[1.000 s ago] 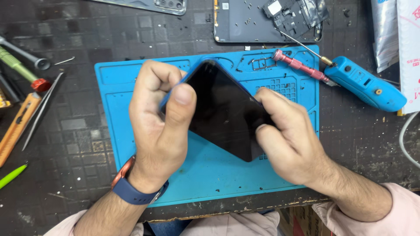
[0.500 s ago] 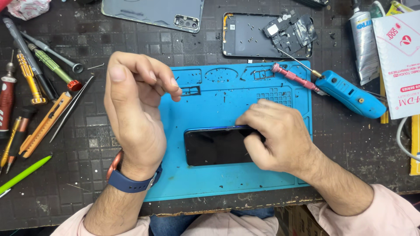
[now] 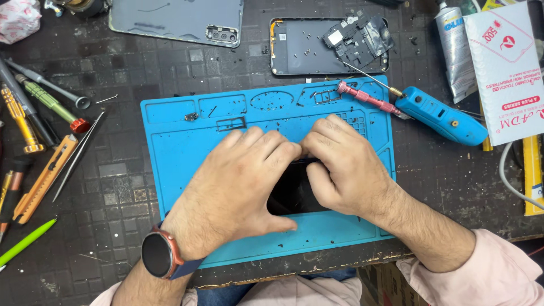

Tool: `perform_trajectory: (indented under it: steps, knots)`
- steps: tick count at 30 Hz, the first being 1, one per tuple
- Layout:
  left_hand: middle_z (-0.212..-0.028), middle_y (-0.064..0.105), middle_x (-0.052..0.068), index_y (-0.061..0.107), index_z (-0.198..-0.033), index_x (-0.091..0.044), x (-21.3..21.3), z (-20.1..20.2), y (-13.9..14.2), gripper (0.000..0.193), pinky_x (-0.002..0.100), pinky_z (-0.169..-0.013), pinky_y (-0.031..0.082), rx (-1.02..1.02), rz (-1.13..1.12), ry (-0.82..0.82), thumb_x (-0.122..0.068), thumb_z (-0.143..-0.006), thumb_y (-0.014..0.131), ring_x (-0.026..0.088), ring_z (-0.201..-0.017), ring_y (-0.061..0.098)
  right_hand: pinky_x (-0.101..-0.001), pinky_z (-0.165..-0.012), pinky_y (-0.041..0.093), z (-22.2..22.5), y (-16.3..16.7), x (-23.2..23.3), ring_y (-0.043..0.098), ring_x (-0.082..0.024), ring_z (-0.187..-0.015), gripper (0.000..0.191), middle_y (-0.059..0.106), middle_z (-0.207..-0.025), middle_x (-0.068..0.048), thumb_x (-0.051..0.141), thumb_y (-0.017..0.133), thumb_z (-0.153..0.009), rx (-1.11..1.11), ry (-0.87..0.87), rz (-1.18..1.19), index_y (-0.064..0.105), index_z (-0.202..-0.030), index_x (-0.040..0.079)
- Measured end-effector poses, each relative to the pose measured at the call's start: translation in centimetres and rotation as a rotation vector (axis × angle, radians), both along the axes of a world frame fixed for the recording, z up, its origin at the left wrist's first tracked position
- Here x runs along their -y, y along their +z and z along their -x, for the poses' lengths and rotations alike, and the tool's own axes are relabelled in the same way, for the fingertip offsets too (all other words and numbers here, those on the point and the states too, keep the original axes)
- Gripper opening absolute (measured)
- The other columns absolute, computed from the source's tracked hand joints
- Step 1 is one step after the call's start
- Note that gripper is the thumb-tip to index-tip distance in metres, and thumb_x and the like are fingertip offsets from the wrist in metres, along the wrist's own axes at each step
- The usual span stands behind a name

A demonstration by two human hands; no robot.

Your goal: The person reassembles a disassembled smartphone on a blue repair mat. They align the midframe over the battery and internals, press the screen assembly into the housing, run a screwdriver along the edge, and finally use a yellow pry tool on a battery pack at the side of the mat.

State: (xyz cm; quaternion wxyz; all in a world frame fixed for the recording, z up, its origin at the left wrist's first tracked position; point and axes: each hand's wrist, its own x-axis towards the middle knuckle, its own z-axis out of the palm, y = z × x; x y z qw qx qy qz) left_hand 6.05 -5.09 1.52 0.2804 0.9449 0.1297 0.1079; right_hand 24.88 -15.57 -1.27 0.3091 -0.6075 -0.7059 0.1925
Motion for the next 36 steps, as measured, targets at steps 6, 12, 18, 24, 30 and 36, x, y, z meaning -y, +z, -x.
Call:
perform_trajectory:
  steps: [6, 12, 18, 24, 30, 36]
  knots:
    - [-0.099, 0.059, 0.009, 0.059, -0.11, -0.005, 0.1, 0.0, -0.1, 0.074, 0.042, -0.081, 0.045, -0.023, 0.009, -0.019, -0.04, -0.053, 0.09, 0.03, -0.096, 0.056, -0.0425, -0.074, 0.047, -0.1, -0.2, -0.2, 0.053, -0.032, -0.082, 0.017, 0.052, -0.083, -0.013, -0.005, 0.058, -0.074, 0.014, 0.017, -0.009, 0.059, -0.09, 0.001]
    - [-0.096, 0.058, 0.011, 0.06, -0.108, -0.004, -0.1, -0.1, -0.2, 0.072, 0.042, -0.08, 0.045, -0.019, -0.022, -0.017, -0.041, -0.053, 0.089, 0.031, -0.093, 0.055, -0.0423, -0.074, 0.048, -0.1, 0.0, -0.3, 0.055, -0.032, -0.082, 0.017, 0.053, -0.084, -0.012, -0.005, 0.059, -0.074, 0.009, 0.018, -0.02, 0.061, -0.09, 0.001]
    - [-0.099, 0.059, 0.011, 0.06, -0.106, -0.003, -0.7, 0.3, 0.1, 0.071, 0.043, -0.08, 0.044, -0.033, -0.052, 0.013, -0.041, -0.053, 0.089, 0.031, -0.094, 0.055, -0.0403, -0.074, 0.049, -0.3, 0.5, -0.2, 0.058, -0.029, -0.082, 0.019, 0.058, -0.084, -0.01, -0.007, 0.061, -0.076, 0.003, -0.01, -0.04, 0.063, -0.093, 0.002]
    - [-0.098, 0.059, 0.01, 0.062, -0.109, -0.003, -1.1, 0.6, 0.3, 0.071, 0.042, -0.083, 0.044, -0.052, -0.037, 0.02, -0.04, -0.054, 0.089, 0.03, -0.094, 0.055, -0.0401, -0.075, 0.049, -0.3, 0.5, -0.3, 0.058, -0.027, -0.081, 0.019, 0.058, -0.083, -0.009, -0.007, 0.062, -0.077, 0.017, -0.015, -0.054, 0.064, -0.093, 0.003]
    - [-0.1, 0.059, 0.009, 0.062, -0.11, -0.004, -1.1, 0.6, 0.4, 0.07, 0.041, -0.085, 0.044, -0.052, -0.011, 0.021, -0.038, -0.055, 0.089, 0.029, -0.095, 0.055, -0.0399, -0.077, 0.049, -0.4, 0.5, -0.3, 0.059, -0.027, -0.082, 0.02, 0.058, -0.083, -0.008, -0.007, 0.062, -0.076, 0.019, -0.02, -0.058, 0.065, -0.093, 0.003]
    - [-0.101, 0.059, 0.009, 0.062, -0.114, -0.003, -1.3, 1.0, 0.4, 0.072, 0.041, -0.087, 0.043, -0.035, -0.004, 0.016, -0.037, -0.056, 0.089, 0.029, -0.097, 0.055, -0.0401, -0.077, 0.048, -0.3, 0.5, -0.2, 0.058, -0.027, -0.082, 0.019, 0.058, -0.083, -0.009, -0.006, 0.063, -0.076, 0.03, -0.017, -0.063, 0.065, -0.093, 0.003]
